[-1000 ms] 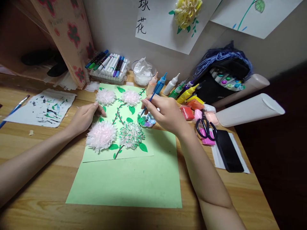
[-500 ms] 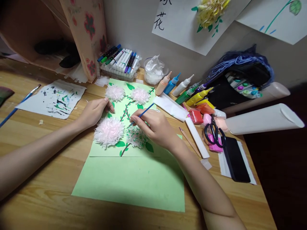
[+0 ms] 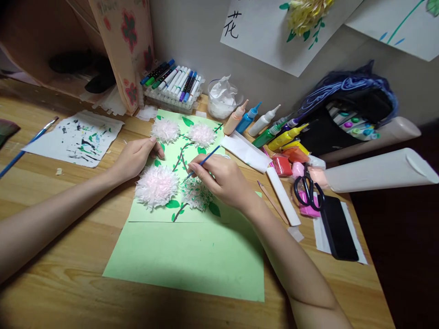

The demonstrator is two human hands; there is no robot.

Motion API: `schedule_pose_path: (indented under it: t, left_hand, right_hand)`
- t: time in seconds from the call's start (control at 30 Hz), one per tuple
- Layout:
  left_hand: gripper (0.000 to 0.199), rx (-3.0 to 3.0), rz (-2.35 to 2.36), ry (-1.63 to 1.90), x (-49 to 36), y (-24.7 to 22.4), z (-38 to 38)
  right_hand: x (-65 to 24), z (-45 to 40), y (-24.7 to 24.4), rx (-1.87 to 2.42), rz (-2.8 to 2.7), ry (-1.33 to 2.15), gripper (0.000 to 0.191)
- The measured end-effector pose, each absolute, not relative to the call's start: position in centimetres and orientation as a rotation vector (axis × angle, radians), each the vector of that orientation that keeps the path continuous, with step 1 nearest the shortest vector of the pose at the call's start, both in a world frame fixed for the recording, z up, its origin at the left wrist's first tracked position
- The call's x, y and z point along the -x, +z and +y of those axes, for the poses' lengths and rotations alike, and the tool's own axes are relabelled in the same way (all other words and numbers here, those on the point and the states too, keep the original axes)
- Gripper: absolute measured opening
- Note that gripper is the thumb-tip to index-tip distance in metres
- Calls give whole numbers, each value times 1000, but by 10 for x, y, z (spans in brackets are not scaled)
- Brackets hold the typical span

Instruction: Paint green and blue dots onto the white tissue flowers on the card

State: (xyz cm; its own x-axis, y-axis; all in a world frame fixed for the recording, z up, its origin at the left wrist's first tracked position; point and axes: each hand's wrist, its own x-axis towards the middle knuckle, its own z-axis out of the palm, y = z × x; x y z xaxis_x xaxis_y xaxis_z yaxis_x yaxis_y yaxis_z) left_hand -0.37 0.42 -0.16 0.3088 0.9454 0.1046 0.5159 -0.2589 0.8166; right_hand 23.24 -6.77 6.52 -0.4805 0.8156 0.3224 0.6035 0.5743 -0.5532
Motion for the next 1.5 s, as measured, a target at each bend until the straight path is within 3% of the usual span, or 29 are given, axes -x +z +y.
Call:
schedule_pose_path:
  t: [0.3,1.5]
  left_hand:
    - [51,-1892,1309,794,4,0,4]
    - [50,-1891,1304,794,3,0,3]
  right_hand:
    - [-231,-69,66,1105,-2295,426,30]
    - [-232,-67,65,1096,-2217,541,36]
